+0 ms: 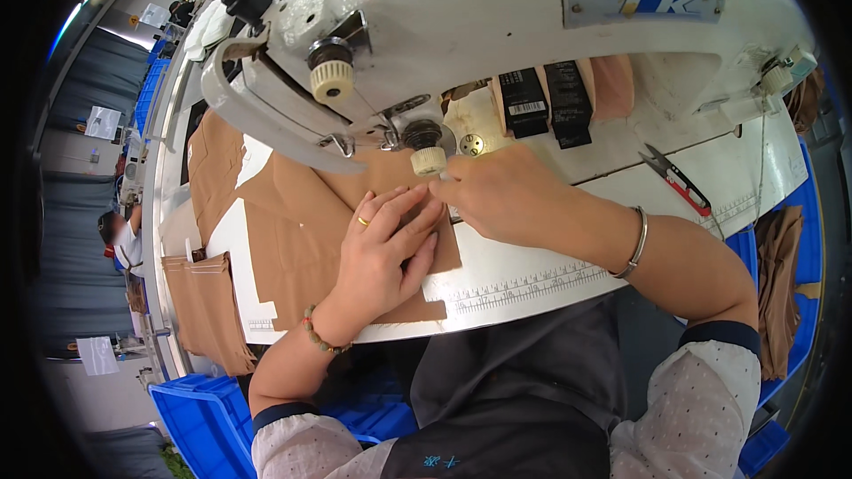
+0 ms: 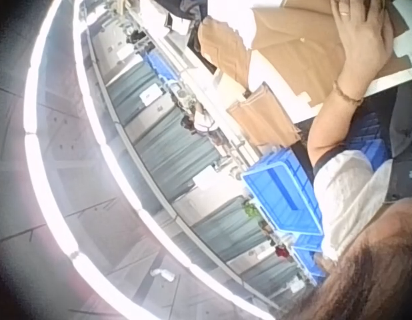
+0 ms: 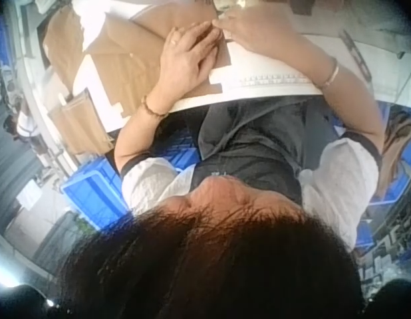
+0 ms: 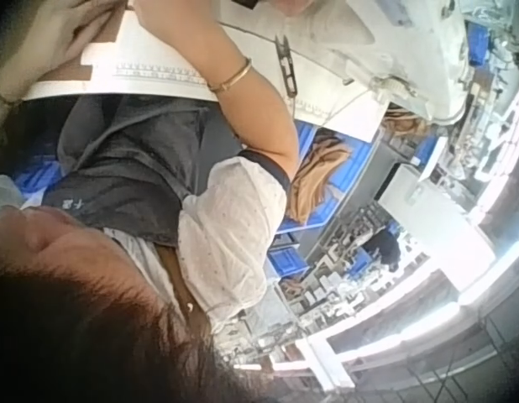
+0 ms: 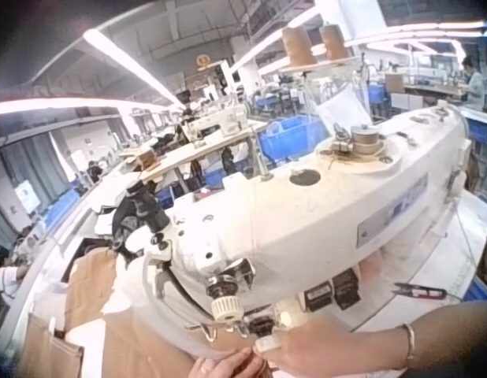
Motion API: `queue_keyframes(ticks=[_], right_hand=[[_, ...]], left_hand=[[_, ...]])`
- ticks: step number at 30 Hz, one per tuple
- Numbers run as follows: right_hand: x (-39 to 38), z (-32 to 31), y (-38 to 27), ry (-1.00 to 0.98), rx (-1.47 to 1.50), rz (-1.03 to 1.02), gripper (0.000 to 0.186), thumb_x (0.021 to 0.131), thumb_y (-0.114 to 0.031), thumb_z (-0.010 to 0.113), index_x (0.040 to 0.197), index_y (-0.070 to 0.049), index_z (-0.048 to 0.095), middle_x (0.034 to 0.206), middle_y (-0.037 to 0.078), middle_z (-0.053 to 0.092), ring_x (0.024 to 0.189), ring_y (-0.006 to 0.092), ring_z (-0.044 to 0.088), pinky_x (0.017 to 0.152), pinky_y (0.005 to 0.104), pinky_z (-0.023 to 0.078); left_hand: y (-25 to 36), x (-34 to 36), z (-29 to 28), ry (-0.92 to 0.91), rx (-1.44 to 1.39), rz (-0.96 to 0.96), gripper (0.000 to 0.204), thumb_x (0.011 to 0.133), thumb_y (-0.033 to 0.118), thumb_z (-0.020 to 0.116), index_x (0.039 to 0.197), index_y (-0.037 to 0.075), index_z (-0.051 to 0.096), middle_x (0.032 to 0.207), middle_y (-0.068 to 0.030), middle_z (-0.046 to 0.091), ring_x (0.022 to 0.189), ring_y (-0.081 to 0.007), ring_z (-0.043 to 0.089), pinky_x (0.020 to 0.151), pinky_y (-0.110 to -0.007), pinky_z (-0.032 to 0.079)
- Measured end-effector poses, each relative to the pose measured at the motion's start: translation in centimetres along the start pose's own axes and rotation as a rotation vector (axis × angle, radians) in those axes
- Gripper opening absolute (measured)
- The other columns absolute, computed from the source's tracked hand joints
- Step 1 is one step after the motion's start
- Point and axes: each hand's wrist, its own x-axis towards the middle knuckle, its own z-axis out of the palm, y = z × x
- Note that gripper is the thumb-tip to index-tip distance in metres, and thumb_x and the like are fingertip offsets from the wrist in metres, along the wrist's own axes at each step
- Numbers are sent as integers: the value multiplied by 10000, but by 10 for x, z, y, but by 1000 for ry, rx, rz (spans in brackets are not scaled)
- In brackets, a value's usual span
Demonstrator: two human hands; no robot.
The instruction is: The recorder is using an industrial sewing machine to sew pieces of brown leather and attach labels.
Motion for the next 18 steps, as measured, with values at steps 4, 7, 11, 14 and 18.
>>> queue_keyframes(ticks=[4,7,11,14,18], right_hand=[[4,-5,4,-33,-28,16,338,771,-132,705,1107,-141,739,751,12,666,630,204,662,502,350,486],[4,-5,7,-57,-35,64,357,770,-121,700,1125,-142,732,731,19,661,621,206,658,497,356,490],[5,-7,5,-34,-35,74,258,778,-118,689,1034,-113,712,755,35,647,633,210,667,513,350,513],[6,-8,4,-42,-41,89,148,785,-106,674,931,-84,687,786,42,635,650,217,678,533,345,537],[5,-10,5,-11,-26,66,392,785,-140,693,1174,-131,737,715,38,653,615,215,656,512,357,501]], left_hand=[[-11,11,6,75,4,13,343,819,95,726,1161,68,731,1206,-132,646,1099,-331,626,955,-477,501],[-17,17,10,89,-3,1,318,816,91,726,1131,52,739,1203,-132,647,1071,-327,629,941,-444,507],[-27,21,12,65,-16,-40,324,797,155,735,1112,78,740,1119,-101,635,1093,-307,600,962,-505,481],[-27,26,7,80,48,5,285,806,142,734,1079,61,750,1156,-117,654,1029,-296,630,900,-439,491],[-17,24,-5,33,46,-78,280,800,99,738,1077,61,761,1105,-86,696,888,-249,658,779,-368,499]])
